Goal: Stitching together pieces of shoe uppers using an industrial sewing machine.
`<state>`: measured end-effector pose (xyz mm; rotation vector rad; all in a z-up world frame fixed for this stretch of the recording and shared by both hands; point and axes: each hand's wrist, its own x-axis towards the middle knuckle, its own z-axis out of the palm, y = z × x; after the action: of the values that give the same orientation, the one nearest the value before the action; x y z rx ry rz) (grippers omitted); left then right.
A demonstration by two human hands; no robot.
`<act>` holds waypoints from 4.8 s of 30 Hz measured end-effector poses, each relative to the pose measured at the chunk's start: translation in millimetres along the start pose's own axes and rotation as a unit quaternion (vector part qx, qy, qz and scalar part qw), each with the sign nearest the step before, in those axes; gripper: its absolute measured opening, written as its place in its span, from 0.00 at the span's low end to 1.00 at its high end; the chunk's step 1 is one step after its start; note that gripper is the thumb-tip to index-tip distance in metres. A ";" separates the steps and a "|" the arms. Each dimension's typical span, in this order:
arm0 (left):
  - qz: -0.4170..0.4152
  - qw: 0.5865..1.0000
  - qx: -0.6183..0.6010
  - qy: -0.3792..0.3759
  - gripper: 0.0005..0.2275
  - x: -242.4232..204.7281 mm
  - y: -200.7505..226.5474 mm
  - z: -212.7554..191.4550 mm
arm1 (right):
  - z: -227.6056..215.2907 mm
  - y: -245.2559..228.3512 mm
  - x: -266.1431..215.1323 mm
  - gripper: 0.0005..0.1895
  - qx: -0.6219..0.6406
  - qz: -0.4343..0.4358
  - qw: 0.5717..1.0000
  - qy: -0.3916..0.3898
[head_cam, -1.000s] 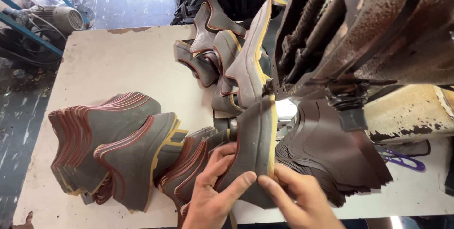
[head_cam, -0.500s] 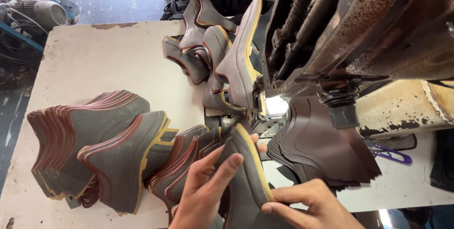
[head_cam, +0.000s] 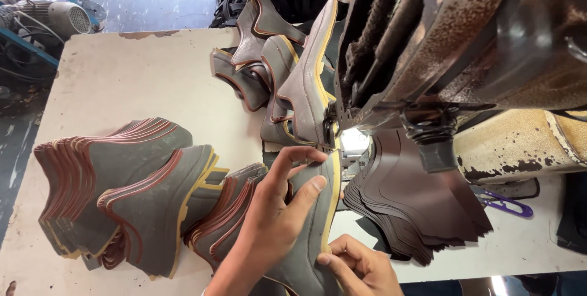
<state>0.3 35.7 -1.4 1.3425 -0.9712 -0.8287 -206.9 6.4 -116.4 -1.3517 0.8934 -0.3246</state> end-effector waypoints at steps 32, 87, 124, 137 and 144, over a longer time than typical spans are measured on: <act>-0.084 0.984 -0.005 0.160 0.23 32.2 9.3 10.4 | -29.7 -123.8 32.6 0.06 -0.025 -0.113 0.983 0.139; -0.129 0.977 0.025 0.170 0.05 -70.3 -29.8 -16.4 | -5.4 -73.3 -0.9 0.12 -0.026 -0.040 0.998 0.033; -0.094 0.983 -0.139 0.072 0.36 -85.0 -39.9 19.0 | -23.1 -83.6 -19.4 0.15 -0.183 -0.049 0.975 -0.113; -0.170 0.962 -0.208 0.045 0.24 -60.3 -6.7 16.2 | -37.5 -68.3 -26.6 0.06 -0.215 -0.065 0.964 -0.144; -0.118 0.967 -0.185 0.126 0.15 -46.1 -11.5 31.2 | -38.3 -61.4 -26.9 0.06 -0.233 -0.093 0.960 -0.123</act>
<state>-45.9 64.6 -17.7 1.2111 -0.4349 -0.9395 -234.1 -16.7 -48.0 -1.8747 0.6538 -0.0827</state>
